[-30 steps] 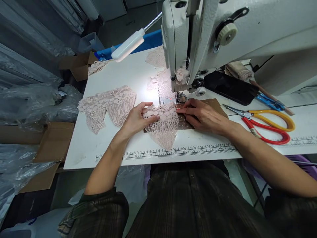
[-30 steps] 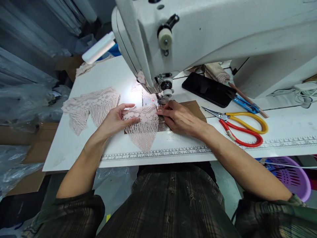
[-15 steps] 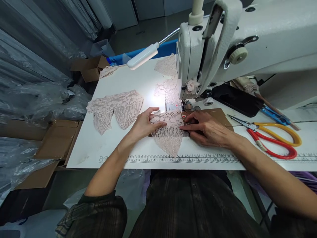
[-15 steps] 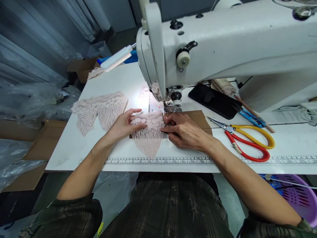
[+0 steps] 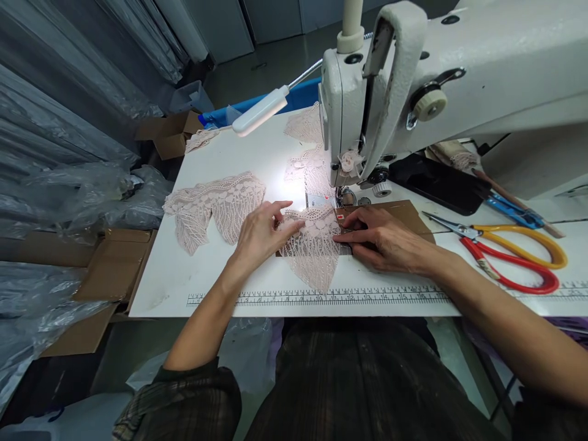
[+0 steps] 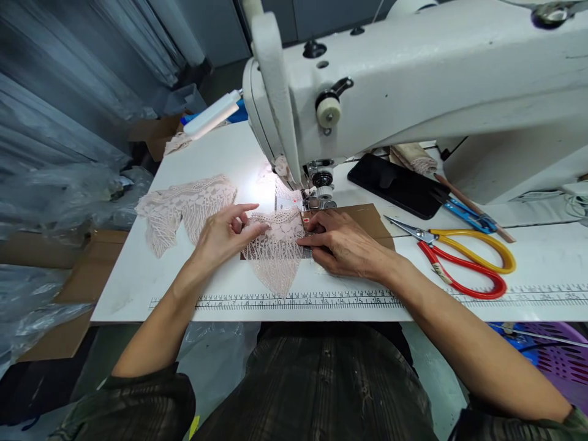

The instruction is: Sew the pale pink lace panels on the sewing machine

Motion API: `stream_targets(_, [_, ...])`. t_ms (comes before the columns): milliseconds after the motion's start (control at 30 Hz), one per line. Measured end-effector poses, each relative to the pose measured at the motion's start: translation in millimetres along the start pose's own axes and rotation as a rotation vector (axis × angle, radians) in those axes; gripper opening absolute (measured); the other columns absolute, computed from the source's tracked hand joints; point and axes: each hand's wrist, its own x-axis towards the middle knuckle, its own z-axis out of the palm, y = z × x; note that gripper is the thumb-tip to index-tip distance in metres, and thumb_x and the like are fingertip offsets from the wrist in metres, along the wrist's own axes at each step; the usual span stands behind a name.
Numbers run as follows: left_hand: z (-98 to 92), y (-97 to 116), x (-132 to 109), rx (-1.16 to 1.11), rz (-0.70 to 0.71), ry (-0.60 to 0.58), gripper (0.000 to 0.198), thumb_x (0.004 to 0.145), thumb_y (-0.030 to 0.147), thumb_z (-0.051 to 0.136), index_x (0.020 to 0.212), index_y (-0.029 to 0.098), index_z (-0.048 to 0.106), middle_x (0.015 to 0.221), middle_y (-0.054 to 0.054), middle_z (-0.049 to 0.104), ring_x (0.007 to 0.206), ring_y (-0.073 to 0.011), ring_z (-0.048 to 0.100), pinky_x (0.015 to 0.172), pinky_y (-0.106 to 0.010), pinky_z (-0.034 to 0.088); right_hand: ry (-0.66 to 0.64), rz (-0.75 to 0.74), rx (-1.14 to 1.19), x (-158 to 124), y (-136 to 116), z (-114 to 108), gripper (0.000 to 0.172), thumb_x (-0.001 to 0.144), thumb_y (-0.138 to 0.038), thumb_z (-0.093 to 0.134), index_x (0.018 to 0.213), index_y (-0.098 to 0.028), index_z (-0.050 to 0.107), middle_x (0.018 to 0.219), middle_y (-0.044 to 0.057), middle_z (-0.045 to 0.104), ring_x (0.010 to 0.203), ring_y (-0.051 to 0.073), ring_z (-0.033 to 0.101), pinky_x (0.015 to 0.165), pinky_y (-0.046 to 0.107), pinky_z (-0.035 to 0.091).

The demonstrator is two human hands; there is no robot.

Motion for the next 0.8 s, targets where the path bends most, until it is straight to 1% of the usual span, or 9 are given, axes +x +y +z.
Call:
stream_targets(67, [-0.4, 4, 4, 0.172, 0.183, 0.13, 0.033, 0.093, 0.045, 0.067, 0.114, 0.02, 0.072, 0.089, -0.004, 0.064, 0.067, -0.0131, 0.056, 0.048, -0.022, 0.04, -0.001, -0.002, -0.001, 0, 0, 0, 0.037, 0.089, -0.019, 0.056, 0.118, -0.028, 0.076, 0.116, 0.011, 0.063, 0.111, 0.027, 0.058, 0.097, 0.052, 0.05])
stream_targets(100, [1.1, 6, 7, 0.222, 0.312, 0.138, 0.028, 0.096, 0.041, 0.064, 0.11, 0.019, 0.072, 0.093, -0.006, 0.065, 0.071, -0.0144, 0.058, 0.049, -0.023, 0.042, 0.001, -0.004, -0.002, 0, 0, 0, 0.037, 0.089, -0.019, 0.056, 0.118, -0.028, 0.076, 0.116, 0.011, 0.063, 0.111, 0.027, 0.058, 0.097, 0.051, 0.05])
stream_targets(133, [3.7, 8, 10, 0.242, 0.458, 0.104, 0.024, 0.098, 0.037, 0.06, 0.108, 0.017, 0.071, 0.096, -0.007, 0.066, 0.076, -0.0157, 0.06, 0.051, -0.024, 0.047, 0.006, -0.004, -0.002, 1, 0, 0, 0.037, 0.089, -0.019, 0.056, 0.118, -0.028, 0.076, 0.116, 0.011, 0.063, 0.111, 0.027, 0.058, 0.097, 0.051, 0.05])
stream_targets(200, [10.8, 11, 20, 0.228, 0.733, -0.037, 0.021, 0.101, 0.028, 0.054, 0.108, 0.015, 0.069, 0.103, -0.009, 0.068, 0.086, -0.0176, 0.064, 0.064, -0.03, 0.057, 0.012, -0.003, -0.005, 1, -1, -1, 0.036, 0.089, -0.019, 0.055, 0.117, -0.028, 0.076, 0.115, 0.011, 0.063, 0.111, 0.027, 0.058, 0.096, 0.051, 0.05])
stream_targets(267, [17.9, 13, 29, 0.217, 0.89, -0.151, 0.023, 0.103, 0.026, 0.05, 0.116, 0.014, 0.064, 0.111, -0.011, 0.068, 0.096, -0.0197, 0.066, 0.079, -0.037, 0.061, 0.013, -0.001, -0.013, 1, -2, -1, 0.036, 0.09, -0.018, 0.053, 0.116, -0.029, 0.077, 0.113, 0.011, 0.063, 0.108, 0.026, 0.058, 0.095, 0.051, 0.05])
stream_targets(400, [25.6, 13, 42, 0.267, 0.952, -0.25, 0.033, 0.104, 0.03, 0.046, 0.127, 0.008, 0.057, 0.125, -0.019, 0.064, 0.112, -0.0251, 0.064, 0.096, -0.043, 0.056, 0.019, -0.005, -0.019, 1, -2, -1, 0.034, 0.092, -0.019, 0.052, 0.114, -0.028, 0.077, 0.113, 0.011, 0.063, 0.108, 0.027, 0.058, 0.093, 0.051, 0.05])
stream_targets(500, [27.3, 11, 42, 0.313, 0.95, -0.28, 0.037, 0.104, 0.032, 0.043, 0.128, 0.006, 0.056, 0.131, -0.021, 0.061, 0.117, -0.0274, 0.061, 0.1, -0.044, 0.051, -0.002, 0.007, -0.023, 0, -2, 0, 0.035, 0.092, -0.02, 0.053, 0.117, -0.027, 0.076, 0.115, 0.012, 0.062, 0.109, 0.027, 0.057, 0.095, 0.051, 0.049])
stream_targets(633, [29.7, 14, 36, 0.398, 0.908, -0.263, 0.04, 0.105, 0.035, 0.04, 0.129, 0.008, 0.056, 0.134, -0.019, 0.061, 0.109, -0.0269, 0.06, 0.093, -0.042, 0.048, -0.014, 0.013, -0.058, -1, -2, 0, 0.035, 0.092, -0.02, 0.052, 0.118, -0.028, 0.075, 0.117, 0.012, 0.061, 0.112, 0.027, 0.055, 0.097, 0.051, 0.048])
stream_targets(800, [31.6, 25, 38, 0.516, 0.811, -0.223, 0.042, 0.105, 0.038, 0.038, 0.13, 0.011, 0.058, 0.137, -0.015, 0.061, 0.103, -0.0274, 0.057, 0.085, -0.041, 0.04, 0.033, -0.01, -0.132, 0, 5, 1, 0.035, 0.095, -0.022, 0.05, 0.118, -0.028, 0.075, 0.115, 0.012, 0.062, 0.11, 0.027, 0.055, 0.095, 0.049, 0.049])
